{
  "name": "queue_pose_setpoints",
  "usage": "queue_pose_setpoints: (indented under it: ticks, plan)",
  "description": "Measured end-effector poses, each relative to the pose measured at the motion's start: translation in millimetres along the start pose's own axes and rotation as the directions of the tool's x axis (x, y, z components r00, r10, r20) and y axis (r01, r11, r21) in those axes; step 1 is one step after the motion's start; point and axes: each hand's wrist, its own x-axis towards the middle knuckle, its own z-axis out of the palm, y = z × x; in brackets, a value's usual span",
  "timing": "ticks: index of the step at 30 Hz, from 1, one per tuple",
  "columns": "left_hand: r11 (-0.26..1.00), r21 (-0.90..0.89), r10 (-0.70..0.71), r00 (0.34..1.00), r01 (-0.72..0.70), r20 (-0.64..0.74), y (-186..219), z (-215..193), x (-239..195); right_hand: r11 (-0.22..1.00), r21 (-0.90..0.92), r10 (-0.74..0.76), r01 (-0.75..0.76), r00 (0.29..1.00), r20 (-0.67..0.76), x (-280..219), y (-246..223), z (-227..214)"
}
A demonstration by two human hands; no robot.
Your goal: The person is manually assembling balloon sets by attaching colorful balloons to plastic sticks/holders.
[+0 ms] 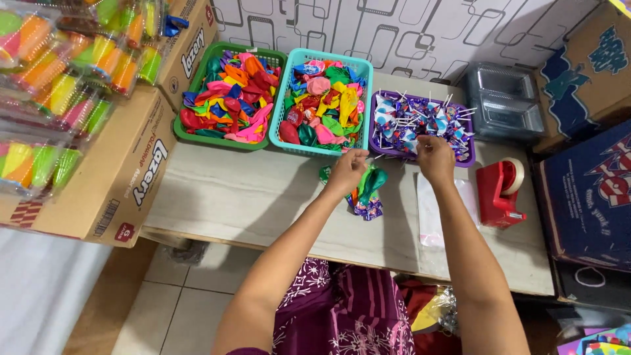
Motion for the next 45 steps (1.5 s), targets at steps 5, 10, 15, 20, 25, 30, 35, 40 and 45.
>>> queue_pose_setpoints:
  ticks: [5,10,15,20,25,30,35,40,45]
  plan:
    - [0.999,0.005,-0.049,0.998,0.049,0.039,9.0,6.0,22.3,0.98,-0.183,-0.042,0.073,0.984,0.172,18.8,-4.9,5.3]
    - [0.999,-0.012,-0.053,0.998,0.053,0.025,5.6,11.3,30.2,0.984,-0.177,0.079,-0.033,0.962,0.26,35.9,27.1,36.7]
    - [0.994,-0.092,-0.064,0.998,0.064,0.011,-10.4,14.6,41.3,0.984,0.026,0.16,-0.174,0.948,0.276,31.0,15.7,8.2]
    - [0.967,-0.237,-0.084,0.996,0.089,0.033,5.0,6.8,31.7,0.982,0.131,-0.14,0.135,0.99,0.027,2.3,-42.9,-49.4]
    - [0.758,-0.609,-0.193,0.972,0.233,0.132,34.3,9.6,16.2,0.807,0.064,-0.56,0.587,0.795,-0.232,-48.1,-101.2,-51.5]
    - [0.775,-0.616,-0.186,0.982,0.141,-0.011,33.3,1.7,6.3,0.82,0.336,-0.443,0.463,0.886,-0.138,-84.9,-132.3,-41.8]
    - [0.852,-0.517,-0.141,0.987,0.081,-0.078,5.5,-3.3,0.3,0.737,0.674,-0.145,0.04,0.984,0.1,-98.6,-130.4,-20.9]
    - [0.883,-0.466,-0.11,0.99,0.059,-0.083,-14.0,-4.4,-2.2,0.641,0.725,0.074,-0.254,0.96,0.27,-105.5,-131.4,1.4]
    - [0.997,-0.026,0.064,0.93,-0.078,-0.362,-5.7,-45.0,20.9,0.507,0.781,0.197,-0.364,0.931,0.306,-94.6,-122.3,1.7]
